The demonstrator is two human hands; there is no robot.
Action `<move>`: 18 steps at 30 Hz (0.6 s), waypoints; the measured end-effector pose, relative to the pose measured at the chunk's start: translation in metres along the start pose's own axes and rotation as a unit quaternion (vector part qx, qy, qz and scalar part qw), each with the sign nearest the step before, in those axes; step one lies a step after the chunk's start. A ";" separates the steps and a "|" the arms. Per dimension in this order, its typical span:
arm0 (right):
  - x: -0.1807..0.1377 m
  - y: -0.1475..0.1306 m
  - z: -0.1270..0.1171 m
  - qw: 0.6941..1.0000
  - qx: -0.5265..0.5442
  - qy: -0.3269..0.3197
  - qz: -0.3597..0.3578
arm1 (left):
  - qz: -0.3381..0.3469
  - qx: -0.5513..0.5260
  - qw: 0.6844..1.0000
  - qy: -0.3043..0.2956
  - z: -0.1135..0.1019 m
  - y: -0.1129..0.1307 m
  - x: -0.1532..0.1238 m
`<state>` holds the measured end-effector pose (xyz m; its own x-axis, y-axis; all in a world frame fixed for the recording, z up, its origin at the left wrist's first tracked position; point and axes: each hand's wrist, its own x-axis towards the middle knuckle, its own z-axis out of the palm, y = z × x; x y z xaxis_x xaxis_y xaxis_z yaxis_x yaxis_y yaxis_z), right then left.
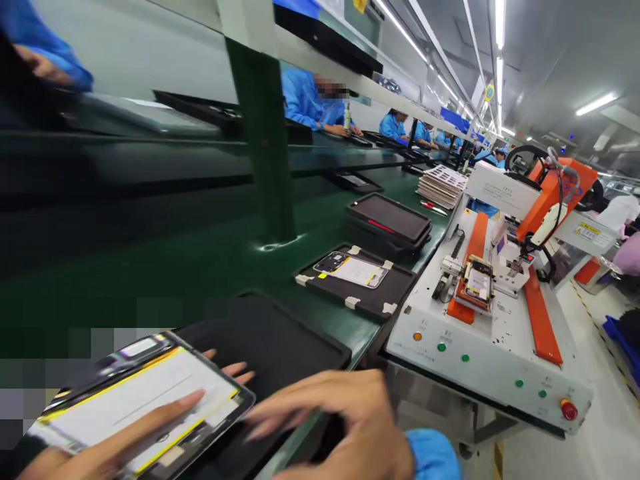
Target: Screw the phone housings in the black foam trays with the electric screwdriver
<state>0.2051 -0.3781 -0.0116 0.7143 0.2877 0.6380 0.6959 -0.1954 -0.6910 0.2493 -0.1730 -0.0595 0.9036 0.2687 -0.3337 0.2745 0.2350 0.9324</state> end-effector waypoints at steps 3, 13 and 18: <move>-0.007 0.032 -0.075 0.918 -0.336 0.183 0.107 | -0.079 -0.063 0.994 -0.035 -0.003 0.003 0.001; 0.050 0.110 -0.209 0.663 -0.566 0.032 0.489 | -0.071 -0.092 0.992 -0.043 -0.003 0.008 -0.005; 0.058 0.119 -0.205 0.659 -0.565 -0.002 0.496 | -0.050 -0.119 0.991 -0.048 -0.007 -0.010 0.007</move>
<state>0.3445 -0.5771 0.0123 0.8611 -0.5050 0.0596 -0.5009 -0.8625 -0.0715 0.2506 -0.1669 -0.0727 0.9055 0.1462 -0.3983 0.2900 0.4719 0.8326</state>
